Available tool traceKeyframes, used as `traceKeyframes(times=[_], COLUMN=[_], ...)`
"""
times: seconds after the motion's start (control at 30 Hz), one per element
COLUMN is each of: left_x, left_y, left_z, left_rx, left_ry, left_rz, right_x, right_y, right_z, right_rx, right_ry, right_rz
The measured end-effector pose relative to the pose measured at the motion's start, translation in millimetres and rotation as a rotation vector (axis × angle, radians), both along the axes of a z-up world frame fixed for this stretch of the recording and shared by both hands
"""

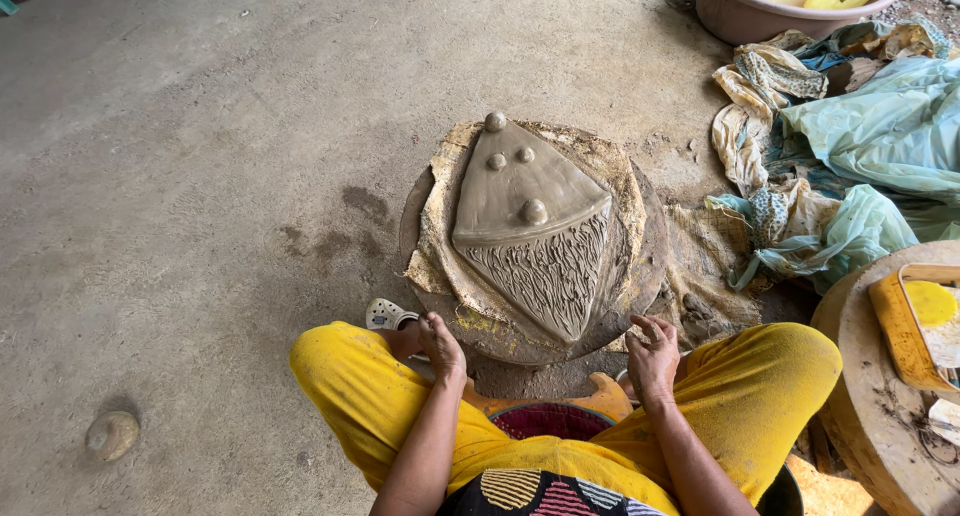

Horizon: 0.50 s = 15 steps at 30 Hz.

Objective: The person shapes a clay mask by hand, smoothing the edges and pressing clay decorative elements onto the surface.

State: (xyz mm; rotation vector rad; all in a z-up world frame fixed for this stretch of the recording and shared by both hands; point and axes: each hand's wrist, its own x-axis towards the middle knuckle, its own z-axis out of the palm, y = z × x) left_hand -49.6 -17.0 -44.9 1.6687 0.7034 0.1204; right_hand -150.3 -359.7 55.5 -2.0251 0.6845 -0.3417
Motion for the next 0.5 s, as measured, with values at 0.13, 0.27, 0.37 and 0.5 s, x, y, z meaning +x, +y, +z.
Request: traceKeyframes(times=[0.13, 0.27, 0.37, 0.5], left_x=[0, -9, -17, -21], left_y=[-4, -9, -17, -39], left_z=[1, 23, 51, 84], left_rx=[0.274, 0.56, 0.764, 0.934], left_ry=[-0.026, 0.095, 0.197, 0.288], left_rz=[-0.069, -0.174, -0.289, -0.497], right_x=[1, 14, 41, 86], right_y=[-2, -5, -16, -36], right_z=[-5, -2, 3, 9], right_rx=[-0.013, -0.217, -0.257, -0.283], right_ry=[0.068, 0.209, 0.251, 0.307], right_rz=[0.012, 0.08, 0.123, 0.154])
